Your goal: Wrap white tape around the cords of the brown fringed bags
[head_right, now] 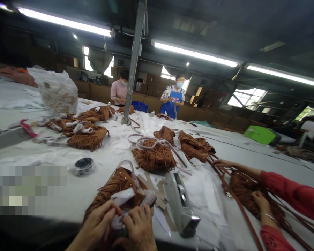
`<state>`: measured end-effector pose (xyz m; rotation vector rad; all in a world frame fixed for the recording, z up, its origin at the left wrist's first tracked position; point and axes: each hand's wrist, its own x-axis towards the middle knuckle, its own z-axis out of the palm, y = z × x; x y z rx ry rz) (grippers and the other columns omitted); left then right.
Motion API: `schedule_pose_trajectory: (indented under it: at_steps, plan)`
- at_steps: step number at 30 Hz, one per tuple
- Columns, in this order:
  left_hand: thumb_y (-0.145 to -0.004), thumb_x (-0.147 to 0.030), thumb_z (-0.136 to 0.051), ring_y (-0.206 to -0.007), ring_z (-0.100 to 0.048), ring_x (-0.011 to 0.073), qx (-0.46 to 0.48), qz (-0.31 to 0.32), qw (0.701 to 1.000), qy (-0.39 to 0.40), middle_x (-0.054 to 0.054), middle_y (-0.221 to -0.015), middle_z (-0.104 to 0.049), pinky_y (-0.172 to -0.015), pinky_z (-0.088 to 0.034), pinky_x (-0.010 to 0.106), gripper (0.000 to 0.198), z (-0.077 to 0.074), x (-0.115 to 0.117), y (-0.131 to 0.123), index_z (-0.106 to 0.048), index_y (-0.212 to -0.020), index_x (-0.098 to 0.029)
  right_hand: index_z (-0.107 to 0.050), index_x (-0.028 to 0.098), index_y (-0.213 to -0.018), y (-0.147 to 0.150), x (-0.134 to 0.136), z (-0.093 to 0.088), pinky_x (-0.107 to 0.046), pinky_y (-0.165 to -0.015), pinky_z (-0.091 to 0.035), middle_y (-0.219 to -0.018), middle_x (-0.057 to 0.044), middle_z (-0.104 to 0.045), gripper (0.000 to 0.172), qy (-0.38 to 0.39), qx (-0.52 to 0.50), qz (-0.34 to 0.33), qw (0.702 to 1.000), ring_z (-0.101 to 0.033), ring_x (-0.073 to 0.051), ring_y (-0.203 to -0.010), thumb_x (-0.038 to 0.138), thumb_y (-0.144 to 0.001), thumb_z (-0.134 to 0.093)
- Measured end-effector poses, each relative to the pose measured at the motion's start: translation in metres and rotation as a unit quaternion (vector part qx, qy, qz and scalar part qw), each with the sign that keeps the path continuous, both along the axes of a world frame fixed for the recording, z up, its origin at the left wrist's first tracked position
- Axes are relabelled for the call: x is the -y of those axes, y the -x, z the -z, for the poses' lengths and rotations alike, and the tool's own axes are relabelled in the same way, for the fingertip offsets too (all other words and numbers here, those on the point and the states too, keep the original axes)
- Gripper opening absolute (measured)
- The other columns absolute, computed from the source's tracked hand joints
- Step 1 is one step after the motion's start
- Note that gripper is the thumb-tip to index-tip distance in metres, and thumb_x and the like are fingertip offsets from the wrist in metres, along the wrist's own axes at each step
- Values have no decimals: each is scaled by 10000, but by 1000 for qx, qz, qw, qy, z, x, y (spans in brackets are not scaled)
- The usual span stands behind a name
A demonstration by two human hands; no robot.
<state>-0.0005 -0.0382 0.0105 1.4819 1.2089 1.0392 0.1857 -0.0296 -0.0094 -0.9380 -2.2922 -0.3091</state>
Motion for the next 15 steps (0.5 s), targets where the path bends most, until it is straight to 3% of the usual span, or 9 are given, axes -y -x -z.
schedule_pose_trajectory:
  at_steps: [3,5,7,11,15]
  plan:
    - [-894,-474,-368,-715,-598,204,-59,-111,992,-30,22,-754,-619,-679,-475,305,330,2,-14,19,-564,-923,-210,-572,227,-873,0,5,-2,-420,-937,-328,-812,-22,-638,535,-15,-21,-6,1000,-581,-209,-821,728,-792,-401]
    - [-847,-479,-456,-945,-594,263,-126,-190,971,-78,76,-989,-641,-857,-460,392,355,17,-27,31,-550,-1049,-203,-577,226,-903,-5,9,-3,-419,-952,-330,-900,-41,-656,516,-39,-31,0,999,-589,-230,-908,711,-788,-441]
    - [-796,-476,-517,-1114,-528,316,-201,-226,946,-112,131,-1163,-598,-978,-387,462,471,42,-42,41,-526,-1151,-167,-590,228,-937,-13,10,-5,-418,-943,-348,-1030,-72,-647,512,-61,-33,28,997,-571,-261,-1003,701,-761,-504]
    - [-783,-452,-517,-1068,-576,308,-244,-168,954,-44,173,-1146,-604,-934,-431,425,572,85,-65,57,-481,-1226,-92,-605,222,-947,-38,3,-18,-378,-839,-430,-1109,-100,-627,479,-77,-75,149,983,-571,-268,-996,653,-739,-584]
    - [-778,-390,-518,-973,-614,277,-243,-107,964,-1,104,-970,-655,-884,-449,375,332,88,-72,62,-598,-1005,-161,-609,189,-914,-60,-9,-35,-349,-725,-473,-919,-99,-665,501,-42,-177,269,946,-598,-249,-839,661,-764,-540]
